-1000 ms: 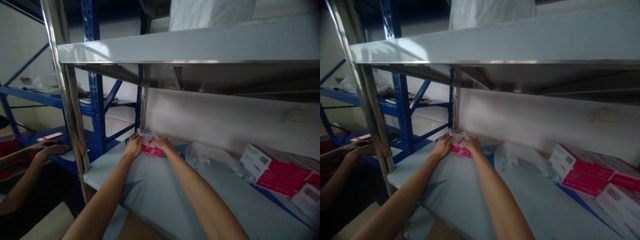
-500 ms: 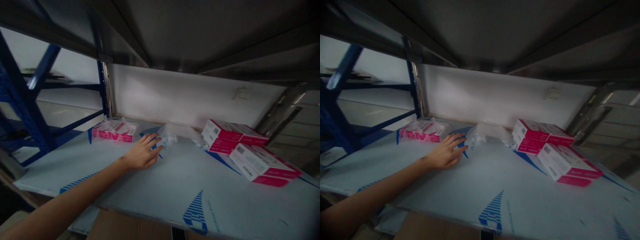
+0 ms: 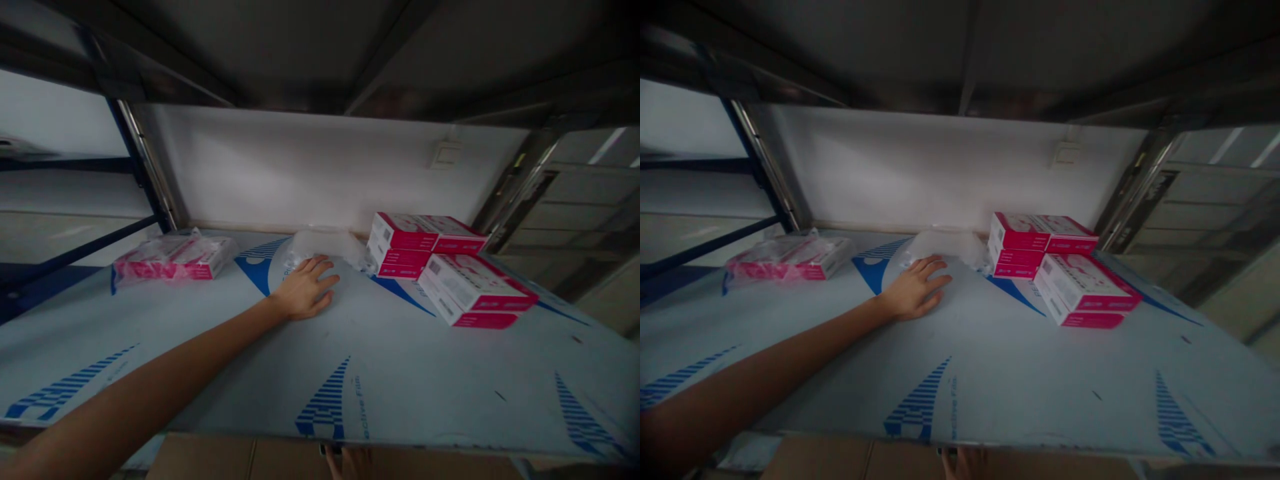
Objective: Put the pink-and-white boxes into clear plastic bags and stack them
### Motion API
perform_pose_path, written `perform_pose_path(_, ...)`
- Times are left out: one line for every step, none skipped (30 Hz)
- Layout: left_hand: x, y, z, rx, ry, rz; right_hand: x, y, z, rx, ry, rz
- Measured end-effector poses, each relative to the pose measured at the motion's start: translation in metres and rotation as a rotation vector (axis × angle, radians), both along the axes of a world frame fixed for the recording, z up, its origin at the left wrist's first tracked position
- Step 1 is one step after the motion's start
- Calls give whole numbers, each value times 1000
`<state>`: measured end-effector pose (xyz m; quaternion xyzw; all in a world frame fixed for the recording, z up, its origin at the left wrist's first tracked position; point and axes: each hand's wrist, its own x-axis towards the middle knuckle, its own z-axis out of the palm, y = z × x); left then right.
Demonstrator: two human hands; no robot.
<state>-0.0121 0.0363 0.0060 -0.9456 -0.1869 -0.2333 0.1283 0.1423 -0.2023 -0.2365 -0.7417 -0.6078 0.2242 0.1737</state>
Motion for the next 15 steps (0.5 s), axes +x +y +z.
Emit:
perform_pose_path(2,1,0,-1,-2,-2,1,-1,-16,-11,-19,-15)
perform_pose_path(3,2,0,-3,-4,-5,2,-2,-32,-21,-52,-37)
perform_pose_path(3,3,0,-5,-8,-9,2,-2,-49,-36,-85,-60)
perform_pose_path(3,3,0,-6,-11,-13,2,-2,-65,-55,-116,-77)
perform_pose_path(3,2,0,-6,-14,-16,3,-1,-79,-72,-144,-85)
perform_pose_path(2,2,0,-3,-16,-17,3,0,-90,-91,-160,-85)
perform_pose_path(2,2,0,2,-16,-17,3,1,-98,-108,-168,-89)
perform_pose_path(2,1,0,9,-15,-16,3,3,-102,-119,-167,-101)
perform_pose_path(2,1,1,16,-15,-16,4,4,-101,-123,-156,-118)
perform_pose_path(3,1,1,23,-15,-14,4,6,-95,-127,-137,-142)
perform_pose_path(3,1,0,27,-14,-11,5,6,-83,-134,-114,-161)
perform_pose_path(3,1,0,30,-12,-5,7,6,-66,-145,-86,-161)
perform_pose_path(3,1,0,31,-9,2,8,6,-43,-169,-52,-141)
perform_pose_path(4,1,0,31,-4,10,10,4,-16,-199,-14,-76)
perform_pose_path(4,1,0,31,3,17,13,2,13,-240,30,20)
